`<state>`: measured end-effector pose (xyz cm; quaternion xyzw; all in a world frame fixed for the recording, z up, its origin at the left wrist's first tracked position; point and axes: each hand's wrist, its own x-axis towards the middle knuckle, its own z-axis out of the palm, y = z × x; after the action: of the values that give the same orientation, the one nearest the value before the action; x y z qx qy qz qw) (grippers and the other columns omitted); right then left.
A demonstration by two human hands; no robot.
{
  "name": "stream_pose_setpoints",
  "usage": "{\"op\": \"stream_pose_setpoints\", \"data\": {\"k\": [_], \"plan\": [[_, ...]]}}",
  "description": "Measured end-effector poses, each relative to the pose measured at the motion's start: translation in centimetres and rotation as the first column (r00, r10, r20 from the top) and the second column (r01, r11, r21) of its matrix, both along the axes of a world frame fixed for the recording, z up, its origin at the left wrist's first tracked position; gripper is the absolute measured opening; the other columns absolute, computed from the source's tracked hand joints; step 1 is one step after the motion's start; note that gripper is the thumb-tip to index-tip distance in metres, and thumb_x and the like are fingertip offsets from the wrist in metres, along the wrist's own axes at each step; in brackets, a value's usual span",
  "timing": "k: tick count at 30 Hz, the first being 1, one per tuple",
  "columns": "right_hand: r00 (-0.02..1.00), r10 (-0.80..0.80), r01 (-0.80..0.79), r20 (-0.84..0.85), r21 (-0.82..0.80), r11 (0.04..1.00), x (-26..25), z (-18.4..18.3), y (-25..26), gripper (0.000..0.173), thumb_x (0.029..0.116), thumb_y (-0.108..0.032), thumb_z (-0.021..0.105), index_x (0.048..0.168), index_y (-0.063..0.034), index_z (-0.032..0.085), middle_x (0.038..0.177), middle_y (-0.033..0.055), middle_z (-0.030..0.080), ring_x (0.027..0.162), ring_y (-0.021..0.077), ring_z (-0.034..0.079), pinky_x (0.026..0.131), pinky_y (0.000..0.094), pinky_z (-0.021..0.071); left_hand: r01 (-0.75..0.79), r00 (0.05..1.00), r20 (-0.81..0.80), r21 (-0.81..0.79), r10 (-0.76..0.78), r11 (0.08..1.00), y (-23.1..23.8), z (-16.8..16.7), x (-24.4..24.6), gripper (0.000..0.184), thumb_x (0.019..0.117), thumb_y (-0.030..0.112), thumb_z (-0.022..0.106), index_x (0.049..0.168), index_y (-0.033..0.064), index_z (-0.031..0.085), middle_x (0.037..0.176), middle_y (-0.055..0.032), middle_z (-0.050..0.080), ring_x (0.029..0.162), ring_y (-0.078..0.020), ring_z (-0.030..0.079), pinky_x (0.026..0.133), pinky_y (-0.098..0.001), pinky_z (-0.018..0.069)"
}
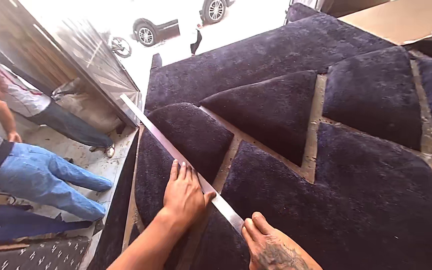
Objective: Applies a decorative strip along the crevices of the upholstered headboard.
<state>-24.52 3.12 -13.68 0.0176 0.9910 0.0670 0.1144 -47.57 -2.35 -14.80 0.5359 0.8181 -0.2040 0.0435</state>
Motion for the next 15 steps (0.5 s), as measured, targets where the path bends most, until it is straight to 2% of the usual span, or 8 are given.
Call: {"op": "stream_pose_setpoints", "data": {"k": [1, 3, 6, 8, 11, 12, 15], "plan": [[0.999, -0.003, 0.003, 0.035, 0.000, 1.000, -0.1, 0.2, -0.2, 0.029, 0.0993, 0.004, 0.043, 0.104, 0.0072, 0.072, 0.109, 0.0227, 0.070, 0.105, 0.0344, 0.066, 0.098, 0.0478, 0.0449, -0.061, 0.998, 0.018, -0.051, 0.062, 0.997, 1.1, 0.4, -1.5, 0.110, 0.0903, 0.087, 0.020, 0.148, -0.0019, 0.051, 0.157, -0.0219, 0.046, 0.154, -0.0374, 0.030, 0.127, -0.0621, 0.0031], [0.999, -0.011, 0.012, 0.052, -0.017, 1.000, 0.1, 0.1, -0.2, 0.028, 0.0993, 0.004, 0.043, 0.103, 0.0078, 0.070, 0.107, 0.0226, 0.070, 0.102, 0.0346, 0.065, 0.099, 0.0485, 0.0440, -0.170, 0.984, 0.038, -0.133, 0.176, 0.977, 3.1, 1.2, -4.8, 0.128, 0.0735, 0.100, 0.031, 0.151, -0.0010, 0.047, 0.159, -0.0212, 0.043, 0.154, -0.0375, 0.029, 0.126, -0.0639, 0.0017], [1.000, -0.025, 0.025, 0.002, -0.058, 0.998, 0.4, -0.2, 0.2, 0.025, 0.0981, 0.005, 0.044, 0.097, 0.0075, 0.070, 0.100, 0.0216, 0.070, 0.098, 0.0344, 0.066, 0.098, 0.0488, 0.0443, -0.253, 0.962, 0.040, -0.230, 0.269, 0.940, 5.5, 2.3, -9.8, 0.142, 0.0557, 0.105, 0.048, 0.153, 0.0013, 0.046, 0.160, -0.0184, 0.043, 0.155, -0.0370, 0.027, 0.124, -0.0687, 0.0032], [0.999, -0.029, 0.028, -0.016, -0.088, 0.996, 0.6, -0.4, 0.5, 0.024, 0.0979, 0.005, 0.045, 0.096, 0.0077, 0.069, 0.098, 0.0214, 0.070, 0.096, 0.0341, 0.066, 0.096, 0.0484, 0.0447, -0.275, 0.954, 0.037, -0.275, 0.296, 0.921, 6.9, 2.6, -12.7, 0.138, 0.0521, 0.102, 0.058, 0.146, 0.0008, 0.054, 0.155, -0.0212, 0.048, 0.153, -0.0408, 0.030, 0.122, -0.0730, 0.0048], [0.999, -0.041, 0.036, -0.036, -0.125, 0.992, 0.9, -0.8, 0.8, 0.025, 0.0985, 0.005, 0.043, 0.097, 0.0085, 0.068, 0.098, 0.0224, 0.069, 0.095, 0.0351, 0.066, 0.095, 0.0487, 0.0451, -0.315, 0.943, 0.009, -0.294, 0.332, 0.902, 8.7, 2.7, -16.8, 0.114, 0.0503, 0.095, 0.070, 0.119, 0.0048, 0.073, 0.133, -0.0209, 0.066, 0.139, -0.0437, 0.048, 0.118, -0.0776, 0.0113], [0.999, -0.044, 0.039, -0.032, -0.143, 0.989, 0.9, -0.8, 0.8, 0.025, 0.0989, 0.005, 0.043, 0.098, 0.0089, 0.067, 0.098, 0.0230, 0.068, 0.095, 0.0356, 0.066, 0.094, 0.0490, 0.0450, -0.331, 0.938, 0.000, -0.300, 0.347, 0.895, 9.2, 2.8, -18.3, 0.107, 0.0506, 0.093, 0.072, 0.111, 0.0057, 0.076, 0.125, -0.0201, 0.069, 0.135, -0.0438, 0.052, 0.117, -0.0787, 0.0129], [0.999, -0.047, 0.043, -0.023, -0.160, 0.986, 0.8, -0.8, 1.0, 0.024, 0.0994, 0.004, 0.043, 0.100, 0.0091, 0.067, 0.099, 0.0231, 0.068, 0.095, 0.0358, 0.065, 0.095, 0.0488, 0.0447, -0.352, 0.932, -0.026, -0.307, 0.362, 0.884, 10.4, 2.3, -22.3, 0.101, 0.0503, 0.092, 0.074, 0.105, 0.0068, 0.078, 0.117, -0.0187, 0.073, 0.130, -0.0440, 0.056, 0.115, -0.0799, 0.0151]]}}
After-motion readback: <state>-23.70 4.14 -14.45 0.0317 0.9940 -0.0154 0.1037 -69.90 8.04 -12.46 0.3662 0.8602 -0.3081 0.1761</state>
